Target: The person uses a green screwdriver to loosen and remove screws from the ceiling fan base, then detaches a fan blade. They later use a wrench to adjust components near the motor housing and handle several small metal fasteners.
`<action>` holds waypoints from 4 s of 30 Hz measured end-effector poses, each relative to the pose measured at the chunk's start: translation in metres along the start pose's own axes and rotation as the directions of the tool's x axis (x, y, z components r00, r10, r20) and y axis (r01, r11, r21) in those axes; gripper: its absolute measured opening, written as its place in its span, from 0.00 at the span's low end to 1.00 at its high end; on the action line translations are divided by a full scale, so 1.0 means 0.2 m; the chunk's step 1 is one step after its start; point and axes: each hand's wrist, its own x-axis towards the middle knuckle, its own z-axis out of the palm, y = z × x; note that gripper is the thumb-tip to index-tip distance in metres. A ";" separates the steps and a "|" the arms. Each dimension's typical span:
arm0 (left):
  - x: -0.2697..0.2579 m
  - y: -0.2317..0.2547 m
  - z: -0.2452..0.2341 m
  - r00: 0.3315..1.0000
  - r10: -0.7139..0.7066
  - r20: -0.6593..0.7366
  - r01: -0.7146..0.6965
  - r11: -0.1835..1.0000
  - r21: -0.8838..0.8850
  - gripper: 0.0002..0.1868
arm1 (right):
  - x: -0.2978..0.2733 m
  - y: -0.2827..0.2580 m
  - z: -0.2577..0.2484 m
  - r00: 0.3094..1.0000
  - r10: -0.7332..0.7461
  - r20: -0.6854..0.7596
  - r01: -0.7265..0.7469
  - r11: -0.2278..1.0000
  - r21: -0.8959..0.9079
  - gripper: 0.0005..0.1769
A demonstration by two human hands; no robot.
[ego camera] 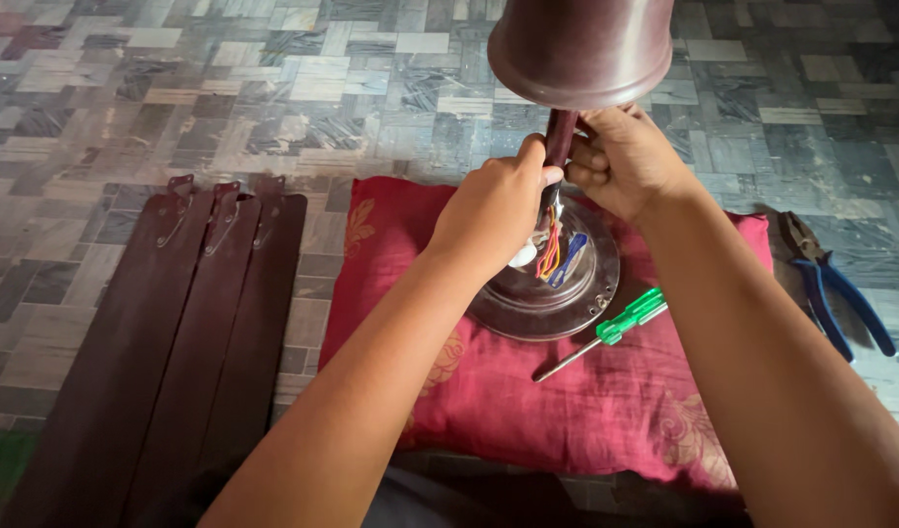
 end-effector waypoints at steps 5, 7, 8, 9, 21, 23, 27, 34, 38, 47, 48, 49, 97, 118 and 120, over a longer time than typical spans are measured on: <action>0.00 -0.01 0.01 1.000 0.020 -0.012 -0.019 1.000 0.023 0.13 | 0.10 0.01 0.01 0.986 0.091 -0.143 -0.117 0.976 -0.186 0.17; 0.00 -0.02 0.02 0.999 0.031 -0.014 -0.031 0.999 0.026 0.13 | 0.13 0.01 0.03 0.975 0.119 -0.188 -0.158 0.965 -0.209 0.15; 0.00 -0.02 0.02 0.999 0.045 -0.017 -0.044 0.999 0.030 0.13 | 0.14 0.01 0.04 0.969 0.131 -0.211 -0.178 0.959 -0.221 0.15; 0.00 -0.03 0.02 0.998 0.058 -0.019 -0.057 0.998 0.036 0.13 | 0.16 0.01 0.05 0.967 0.129 -0.220 -0.178 0.959 -0.220 0.13; 0.01 -0.04 0.03 0.996 0.066 -0.054 -0.067 0.998 -0.017 0.14 | 0.24 -0.02 0.12 0.973 0.192 -0.129 -0.212 0.963 -0.165 0.15; 0.01 -0.05 0.03 0.998 0.053 -0.015 -0.052 0.999 0.012 0.14 | 0.27 -0.02 0.12 0.959 0.213 -0.186 -0.239 0.962 -0.129 0.16; 0.01 -0.06 0.04 0.999 0.034 0.004 -0.034 0.999 0.018 0.13 | 0.30 -0.03 0.10 0.927 0.330 -0.181 -0.363 0.909 -0.205 0.19; 0.01 -0.04 0.02 1.000 0.018 -0.014 -0.019 0.999 -0.031 0.14 | 0.40 0.06 0.09 0.906 0.281 -0.316 -0.388 0.851 -0.354 0.19; 0.02 -0.04 0.01 1.000 0.002 0.006 -0.001 0.998 -0.068 0.17 | 0.44 0.07 0.09 0.904 0.260 -0.339 -0.393 0.819 -0.419 0.19; 0.01 -0.06 0.03 0.998 0.055 -0.035 -0.058 0.994 -0.098 0.25 | 0.52 0.11 0.07 0.902 0.272 -0.335 -0.416 0.753 -0.509 0.19; 0.01 -0.06 0.04 0.996 0.076 -0.045 -0.079 0.993 -0.083 0.25 | 0.53 0.12 0.07 0.908 0.268 -0.323 -0.403 0.768 -0.497 0.19; 0.01 -0.06 0.03 0.996 0.078 -0.037 -0.082 0.993 -0.090 0.27 | 0.53 0.13 0.06 0.914 0.260 -0.313 -0.389 0.782 -0.487 0.18; -0.02 0.06 -0.01 0.994 -0.076 0.075 0.083 0.993 -0.087 0.12 | -0.23 -0.04 0.35 0.927 -0.336 -0.165 0.182 0.790 -0.586 0.15; -0.02 0.08 -0.06 0.962 -0.193 0.192 0.218 0.969 -0.114 0.11 | -0.78 0.17 0.51 0.841 -0.525 0.131 0.163 0.016 -0.986 0.18; -0.01 0.08 -0.06 0.969 -0.175 0.176 0.196 0.975 -0.108 0.10 | -0.78 0.16 0.50 0.848 -0.521 0.098 0.113 -0.003 -0.994 0.19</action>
